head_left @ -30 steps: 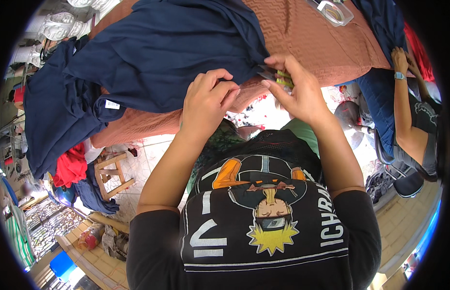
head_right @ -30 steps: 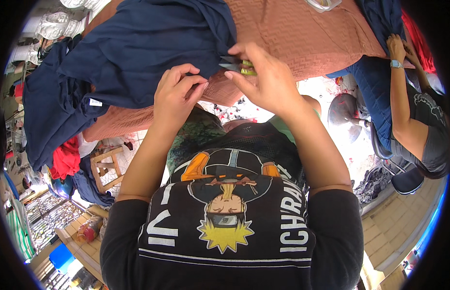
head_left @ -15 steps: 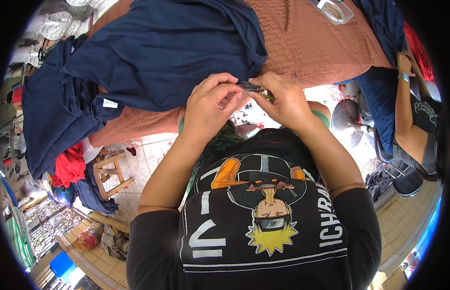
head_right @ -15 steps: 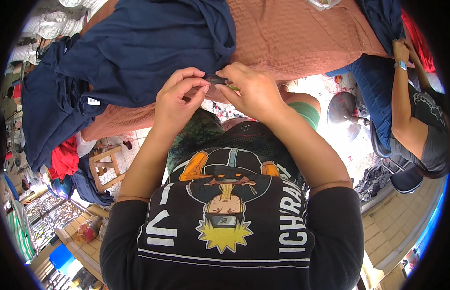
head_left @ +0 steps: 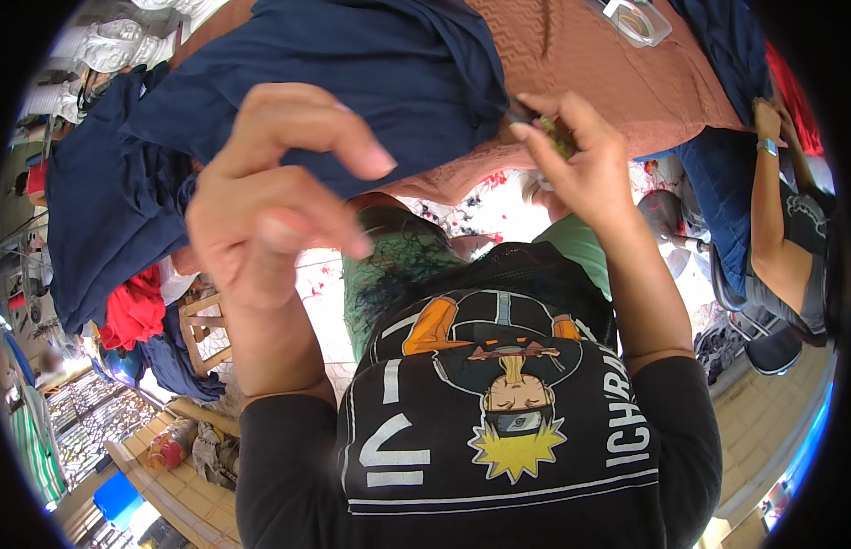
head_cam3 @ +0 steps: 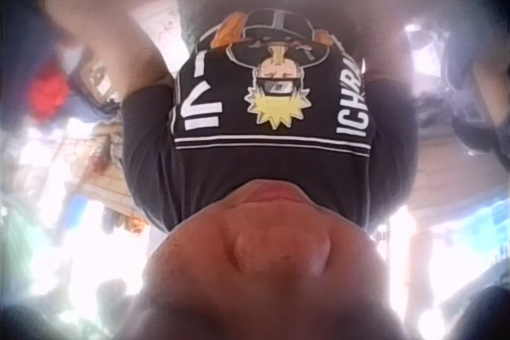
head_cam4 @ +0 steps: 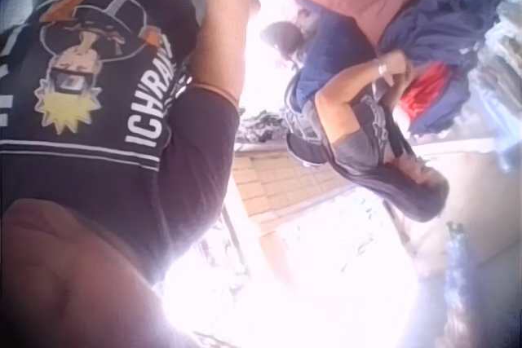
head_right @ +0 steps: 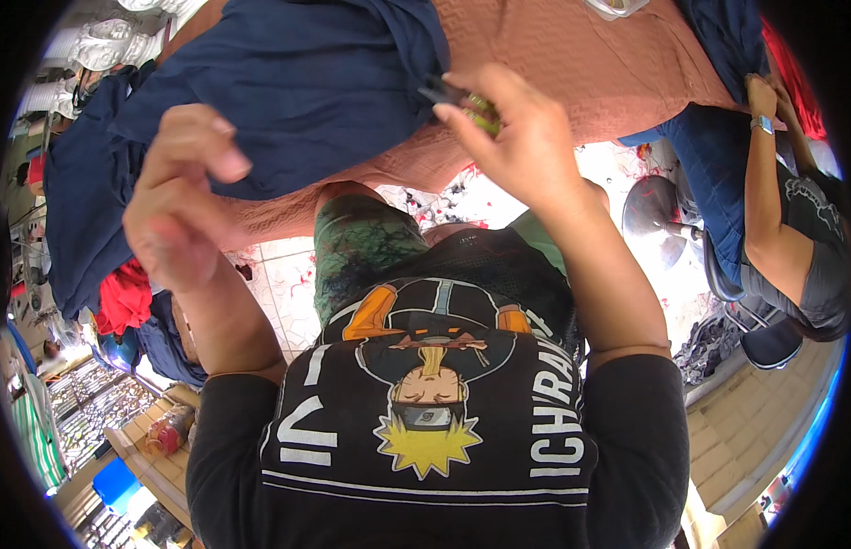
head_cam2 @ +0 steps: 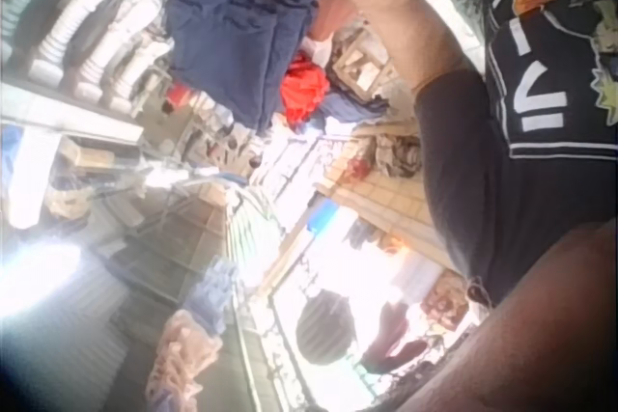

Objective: The person trims loose threads from several navy blue shirts using snips. The person handles the shirts one at a time, turning them over and inspecting labels and seams while removing excess thread.

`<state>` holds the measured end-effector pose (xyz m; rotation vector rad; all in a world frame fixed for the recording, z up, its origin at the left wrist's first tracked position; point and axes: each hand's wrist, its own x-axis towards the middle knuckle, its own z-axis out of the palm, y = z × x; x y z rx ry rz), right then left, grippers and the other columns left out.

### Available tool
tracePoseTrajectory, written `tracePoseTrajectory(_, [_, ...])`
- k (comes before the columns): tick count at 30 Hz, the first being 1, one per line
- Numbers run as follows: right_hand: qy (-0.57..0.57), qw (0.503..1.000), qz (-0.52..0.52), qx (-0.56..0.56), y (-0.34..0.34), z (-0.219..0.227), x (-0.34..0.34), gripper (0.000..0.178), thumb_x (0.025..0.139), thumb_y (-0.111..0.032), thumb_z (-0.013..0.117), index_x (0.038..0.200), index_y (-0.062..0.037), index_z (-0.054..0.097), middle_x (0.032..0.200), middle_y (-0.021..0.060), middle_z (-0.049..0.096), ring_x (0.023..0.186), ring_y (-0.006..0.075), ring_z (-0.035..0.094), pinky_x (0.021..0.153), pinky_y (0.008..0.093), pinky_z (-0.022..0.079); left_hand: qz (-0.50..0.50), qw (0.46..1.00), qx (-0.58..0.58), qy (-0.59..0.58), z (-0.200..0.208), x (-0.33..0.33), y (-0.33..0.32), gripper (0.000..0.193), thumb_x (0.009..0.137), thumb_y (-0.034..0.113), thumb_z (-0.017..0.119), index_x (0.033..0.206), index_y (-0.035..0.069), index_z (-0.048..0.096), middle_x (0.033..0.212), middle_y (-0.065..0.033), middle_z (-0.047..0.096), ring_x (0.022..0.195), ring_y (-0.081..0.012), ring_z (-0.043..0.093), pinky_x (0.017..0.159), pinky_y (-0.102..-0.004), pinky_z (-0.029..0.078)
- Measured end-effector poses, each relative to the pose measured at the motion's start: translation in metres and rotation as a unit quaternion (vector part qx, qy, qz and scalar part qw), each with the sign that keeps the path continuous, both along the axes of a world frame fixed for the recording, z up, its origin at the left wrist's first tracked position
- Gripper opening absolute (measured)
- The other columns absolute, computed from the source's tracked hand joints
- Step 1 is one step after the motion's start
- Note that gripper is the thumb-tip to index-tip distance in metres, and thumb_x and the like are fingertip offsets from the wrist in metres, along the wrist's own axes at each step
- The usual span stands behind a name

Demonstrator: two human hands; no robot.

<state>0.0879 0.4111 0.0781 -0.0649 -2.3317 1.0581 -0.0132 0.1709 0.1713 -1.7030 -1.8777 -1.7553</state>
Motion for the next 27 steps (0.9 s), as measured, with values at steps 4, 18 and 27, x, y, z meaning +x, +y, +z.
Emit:
tracePoseTrajectory(4, [-0.011, 0.999, -0.015, -0.04, 0.017, 0.004, -0.004, 0.029, 0.08, -0.013, 0.074, 0.108, -0.0072, 0.065, 0.09, 0.009, 0.068, 0.073, 0.0199, 0.065, 0.068, 0.0305, 0.052, 0.038, 0.994, 0.039, -0.092, -0.007, 0.002, 0.006, 0.026, 0.095, 0.024, 0.056, 0.082, 0.004, 0.066, 0.096, -0.0117, 0.065, 0.091, -0.0224, 0.059, 0.082, -0.0312, 0.045])
tracePoseTrajectory(18, [-0.189, 0.956, 0.104, -0.2, 0.024, -0.011, -0.039, 0.021, 0.09, -0.022, 0.067, 0.096, -0.0023, 0.069, 0.078, 0.004, 0.065, 0.07, 0.0146, 0.058, 0.065, 0.0295, 0.046, 0.213, 0.963, -0.157, -0.045, -0.112, 0.001, 0.086, 0.039, 0.079, -0.003, 0.068, 0.116, 0.008, 0.061, 0.111, -0.0098, 0.062, 0.083, -0.0171, 0.065, 0.068, -0.0272, 0.052])
tracePoseTrajectory(27, [-0.257, 0.891, 0.147, -0.344, 0.02, -0.001, -0.036, 0.021, 0.094, -0.028, 0.064, 0.089, -0.0073, 0.068, 0.064, -0.0098, 0.045, 0.058, 0.0014, 0.035, 0.052, 0.0212, 0.029, 0.235, 0.943, -0.125, 0.198, -0.093, -0.007, 0.076, 0.023, 0.073, 0.004, 0.076, 0.095, 0.01, 0.073, 0.102, -0.002, 0.066, 0.069, -0.0171, 0.064, 0.061, -0.0274, 0.052])
